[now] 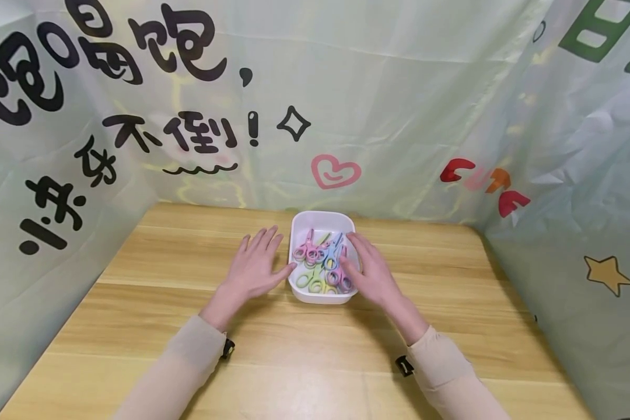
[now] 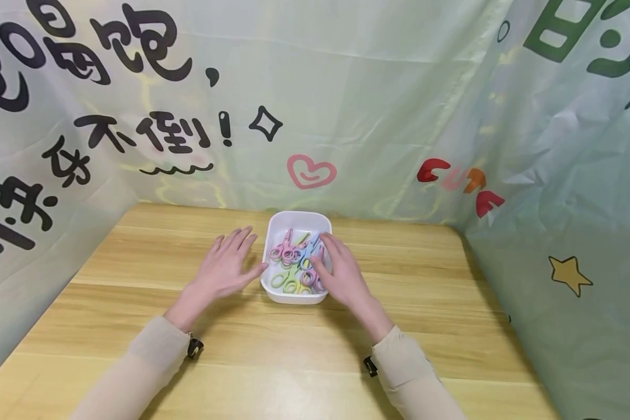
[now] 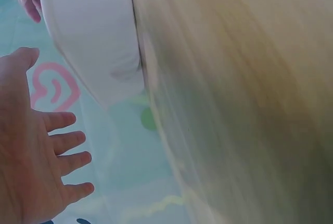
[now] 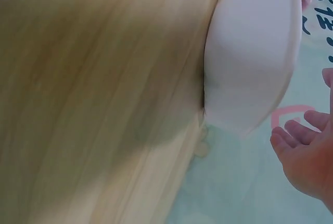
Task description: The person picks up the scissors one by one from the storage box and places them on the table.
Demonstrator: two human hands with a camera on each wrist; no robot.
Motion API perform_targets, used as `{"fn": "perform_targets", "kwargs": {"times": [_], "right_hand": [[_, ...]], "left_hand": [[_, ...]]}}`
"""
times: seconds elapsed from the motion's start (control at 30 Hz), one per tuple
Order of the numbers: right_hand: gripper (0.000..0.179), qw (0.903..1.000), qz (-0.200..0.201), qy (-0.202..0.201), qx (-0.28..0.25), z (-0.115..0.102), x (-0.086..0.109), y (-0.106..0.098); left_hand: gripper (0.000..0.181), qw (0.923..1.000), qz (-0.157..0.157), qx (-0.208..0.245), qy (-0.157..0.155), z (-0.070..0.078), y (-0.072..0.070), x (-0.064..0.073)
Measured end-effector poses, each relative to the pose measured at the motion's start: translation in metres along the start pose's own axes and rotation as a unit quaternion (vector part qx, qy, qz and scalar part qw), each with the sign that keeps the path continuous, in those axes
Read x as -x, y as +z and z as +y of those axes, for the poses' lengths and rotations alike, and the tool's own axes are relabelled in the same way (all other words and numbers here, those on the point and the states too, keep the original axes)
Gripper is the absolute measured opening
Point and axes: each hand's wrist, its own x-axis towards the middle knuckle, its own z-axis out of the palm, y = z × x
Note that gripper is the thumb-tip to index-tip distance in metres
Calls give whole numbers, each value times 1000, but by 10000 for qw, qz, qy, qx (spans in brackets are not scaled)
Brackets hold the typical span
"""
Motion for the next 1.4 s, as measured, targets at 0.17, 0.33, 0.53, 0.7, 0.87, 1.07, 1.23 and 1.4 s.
{"fn": "perform_targets", "kwargs": {"times": [0.17,0.33,0.53,0.7,0.87,1.07,1.23,1.4], "right_hand": [[65,9998,-86,116,-147,-5,-7,10],[66,9984,-172,381,-386,-10,-13,19],[65,9936,-270,690,-854,-16,-23,31],[61,9839,-292,898,-1520,-19,-31,42],[61,9754,-335,1138,-1858,-17,-37,49],[65,9694,-340,1524,-1897,-16,-44,53],[66,9596,-368,1914,-2029,-17,-52,56],[63,9596,-370,2107,-1829,-12,-57,61]], "left_hand": [[91,9999,-76,62,-39,2,5,-4],[91,10000,-79,37,-9,4,8,-8],[91,9999,-128,45,93,4,11,-13],[88,9995,-181,32,266,2,13,-16],[86,9987,-267,57,422,1,14,-19],[86,9984,-364,123,418,4,15,-21],[82,9982,-306,250,460,3,18,-22],[77,9979,-352,224,497,3,18,-23]]}}
